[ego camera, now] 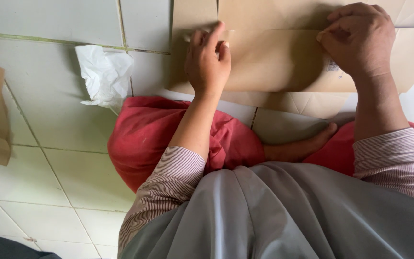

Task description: Folding and gluing cardboard sheets to assemble packaging

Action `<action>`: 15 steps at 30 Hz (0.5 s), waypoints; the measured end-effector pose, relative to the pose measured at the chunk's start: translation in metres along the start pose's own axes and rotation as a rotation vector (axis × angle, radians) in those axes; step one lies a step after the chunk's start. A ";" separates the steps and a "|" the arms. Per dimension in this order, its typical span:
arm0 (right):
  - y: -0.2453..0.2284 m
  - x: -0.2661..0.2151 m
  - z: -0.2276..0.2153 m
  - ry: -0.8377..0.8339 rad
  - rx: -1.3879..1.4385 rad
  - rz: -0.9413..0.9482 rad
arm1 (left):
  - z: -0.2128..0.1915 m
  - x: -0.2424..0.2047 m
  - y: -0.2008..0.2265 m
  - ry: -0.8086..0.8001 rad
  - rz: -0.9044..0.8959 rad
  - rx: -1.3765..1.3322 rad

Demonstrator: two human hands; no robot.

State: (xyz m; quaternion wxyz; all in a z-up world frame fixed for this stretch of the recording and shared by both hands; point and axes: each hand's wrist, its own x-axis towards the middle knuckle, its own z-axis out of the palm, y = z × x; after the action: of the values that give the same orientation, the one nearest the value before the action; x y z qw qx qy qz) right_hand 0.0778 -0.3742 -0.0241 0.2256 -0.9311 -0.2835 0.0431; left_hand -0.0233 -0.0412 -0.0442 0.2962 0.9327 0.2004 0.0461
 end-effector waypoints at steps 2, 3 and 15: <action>0.000 0.000 -0.001 -0.020 0.012 -0.019 | -0.011 0.002 0.009 -0.002 -0.082 -0.090; -0.001 0.000 0.000 -0.020 0.012 -0.020 | -0.011 0.002 0.008 -0.001 -0.083 -0.090; 0.001 -0.001 0.001 -0.006 0.000 0.008 | -0.012 0.001 0.012 0.031 -0.058 -0.134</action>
State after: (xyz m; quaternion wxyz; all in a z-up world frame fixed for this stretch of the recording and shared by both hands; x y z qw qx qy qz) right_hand 0.0768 -0.3748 -0.0256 0.2249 -0.9320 -0.2806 0.0466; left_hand -0.0208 -0.0430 -0.0274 0.3558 0.9039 0.2284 0.0652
